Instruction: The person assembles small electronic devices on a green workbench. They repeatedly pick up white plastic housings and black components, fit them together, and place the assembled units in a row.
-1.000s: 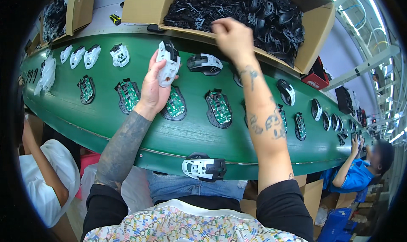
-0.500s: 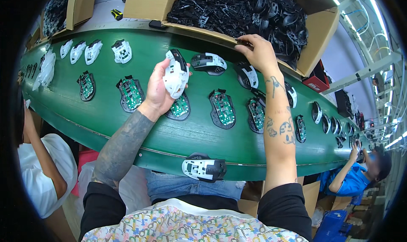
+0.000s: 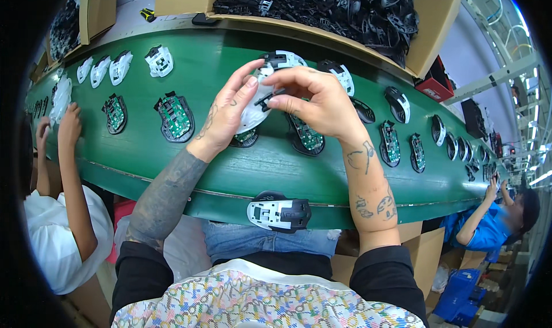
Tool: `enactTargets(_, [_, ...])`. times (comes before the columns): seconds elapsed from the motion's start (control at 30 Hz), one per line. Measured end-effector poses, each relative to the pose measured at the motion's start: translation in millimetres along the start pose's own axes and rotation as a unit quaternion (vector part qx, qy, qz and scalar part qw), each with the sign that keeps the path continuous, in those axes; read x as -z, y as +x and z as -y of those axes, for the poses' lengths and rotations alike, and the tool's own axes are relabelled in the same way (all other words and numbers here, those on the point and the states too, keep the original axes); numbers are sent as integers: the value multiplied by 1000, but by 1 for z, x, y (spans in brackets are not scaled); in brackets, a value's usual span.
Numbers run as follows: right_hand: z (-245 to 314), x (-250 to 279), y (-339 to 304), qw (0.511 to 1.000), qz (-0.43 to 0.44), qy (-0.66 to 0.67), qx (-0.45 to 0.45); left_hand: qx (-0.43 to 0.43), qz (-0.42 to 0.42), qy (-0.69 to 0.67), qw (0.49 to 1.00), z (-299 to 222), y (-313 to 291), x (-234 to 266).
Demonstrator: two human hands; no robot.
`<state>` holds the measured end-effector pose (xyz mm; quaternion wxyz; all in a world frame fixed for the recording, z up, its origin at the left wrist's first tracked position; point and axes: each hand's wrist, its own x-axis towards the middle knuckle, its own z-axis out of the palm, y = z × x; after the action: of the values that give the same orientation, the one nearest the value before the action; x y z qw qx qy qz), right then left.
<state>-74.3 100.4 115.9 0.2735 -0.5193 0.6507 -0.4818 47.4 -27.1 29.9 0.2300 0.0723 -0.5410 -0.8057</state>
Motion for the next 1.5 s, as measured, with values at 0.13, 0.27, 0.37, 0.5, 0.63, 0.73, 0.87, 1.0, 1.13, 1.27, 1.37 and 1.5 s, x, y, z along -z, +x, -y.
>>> enactTargets(0.13, [5, 3, 1, 993, -2, -116, 0, -51, -31, 136, 989, 7, 2, 3])
enactTargets(0.27, [-4, 5, 2, 997, 9, -81, 16, -58, -34, 156, 985, 6, 0, 2])
enactTargets(0.37, [-5, 5, 5, 993, 11, -113, 38, -66, -30, 155, 985, 4, -1, 3])
enactTargets(0.5, [-3, -2, 4, 989, -18, -145, 14, -79, -3, 160, 984, -4, -4, 3])
enactTargets(0.63, [-7, -9, 0, 996, -39, -54, -56, -77, 44, 152, 984, 0, -5, 13])
enactTargets(0.73, [-9, 7, -5, 992, -78, -95, -11, 15, 14, -23, 1000, -5, -7, 3])
enactTargets(0.87, [-23, 93, -38, 893, -236, -371, -92, 36, -20, -102, 994, -8, -2, 4])
enactTargets(1.0, [-45, 130, -88, 825, -139, -452, -309, 69, -44, -184, 979, -11, -1, 0])
enactTargets(1.13, [-48, 129, -106, 812, -165, -449, -333, 78, -10, -192, 978, -2, 1, 10])
enactTargets(1.27, [-15, 136, -116, 940, -259, -144, -171, 50, -38, -147, 987, -5, 1, 10])
enactTargets(1.37, [18, 80, -86, 969, -226, 72, -61, 45, -40, -116, 991, -5, 2, 10])
enactTargets(1.5, [-1, 21, -52, 948, -153, 257, -106, 63, -46, -152, 985, -6, -1, 4])
